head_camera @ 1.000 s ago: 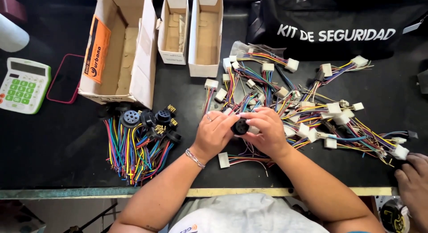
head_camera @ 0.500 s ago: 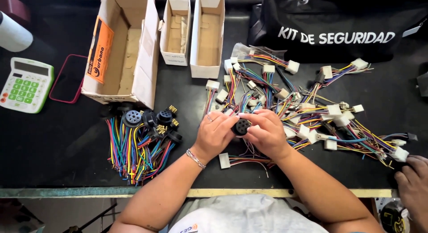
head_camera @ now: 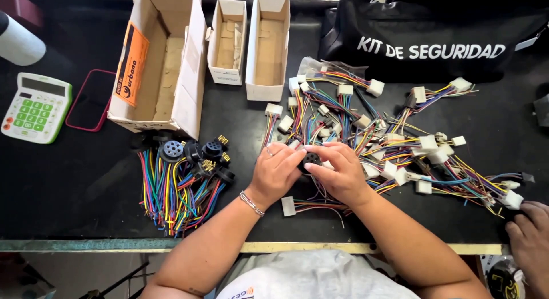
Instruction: The person sorts and assembles multi-colored wire harnesses with white and black connectors on a workbench. They repeatedly pick up wire bundles, attach black circular connectors, and place the assembled units into a growing pile on the left side of the table.
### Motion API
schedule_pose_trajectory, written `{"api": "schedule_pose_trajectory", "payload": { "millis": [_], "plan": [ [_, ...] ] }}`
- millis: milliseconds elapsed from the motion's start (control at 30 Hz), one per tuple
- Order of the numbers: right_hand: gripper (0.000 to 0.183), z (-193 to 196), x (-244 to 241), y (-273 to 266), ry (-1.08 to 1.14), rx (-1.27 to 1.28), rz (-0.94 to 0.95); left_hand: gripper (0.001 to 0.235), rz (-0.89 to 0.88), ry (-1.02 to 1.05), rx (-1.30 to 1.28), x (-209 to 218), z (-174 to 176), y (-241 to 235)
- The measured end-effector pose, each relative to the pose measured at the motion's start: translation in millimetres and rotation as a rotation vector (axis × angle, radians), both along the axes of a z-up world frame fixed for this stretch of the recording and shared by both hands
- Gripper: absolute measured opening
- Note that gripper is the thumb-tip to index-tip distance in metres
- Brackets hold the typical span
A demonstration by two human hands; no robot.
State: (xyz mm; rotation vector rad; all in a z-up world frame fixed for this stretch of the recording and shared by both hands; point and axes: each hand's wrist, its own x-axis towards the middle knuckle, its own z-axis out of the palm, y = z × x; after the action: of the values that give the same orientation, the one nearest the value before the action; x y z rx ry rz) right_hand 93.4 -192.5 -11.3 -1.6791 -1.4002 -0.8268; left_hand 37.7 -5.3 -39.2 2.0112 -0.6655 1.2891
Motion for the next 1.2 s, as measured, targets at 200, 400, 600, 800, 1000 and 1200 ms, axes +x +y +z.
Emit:
{"api": "schedule_pose_trajectory", "payload": {
  "millis": [200, 400, 600, 800, 1000, 1200],
  "plan": [
    [0.019, 3.5, -0.8, 0.4, 0.028, 0.021, 0.015, 0.023, -0.003, 0.005, -0.011, 0.0, 1.4, 0.0],
    [0.020, 12.7, -3.1, 2.9, 0.012, 0.035, 0.026, 0.025, -0.027, 0.021, -0.063, -0.1, 5.6, 1.6],
    [0.045, -0.8, -13.5, 1.9, 0.062, 0.123, 0.126, 0.045, -0.084, 0.352, -0.220, -48.0, 57.2, 17.2],
    [0.024, -1.2, -15.6, -7.3, 0.113, -0.184, 0.181, 0.046, 0.832, 0.100, -0.277, -149.5, 76.3, 85.3],
    [0.024, -9.5, -21.8, -0.8, 0.084, -0.368, 0.257, 0.041, 0.599, 0.376, -0.317, -156.1, 54.3, 150.7],
    [0.025, -13.5, -21.5, 2.1, 0.163, -0.376, 0.271, 0.084, 0.753, 0.647, -0.149, -138.7, 35.7, 134.8]
  ]
}}
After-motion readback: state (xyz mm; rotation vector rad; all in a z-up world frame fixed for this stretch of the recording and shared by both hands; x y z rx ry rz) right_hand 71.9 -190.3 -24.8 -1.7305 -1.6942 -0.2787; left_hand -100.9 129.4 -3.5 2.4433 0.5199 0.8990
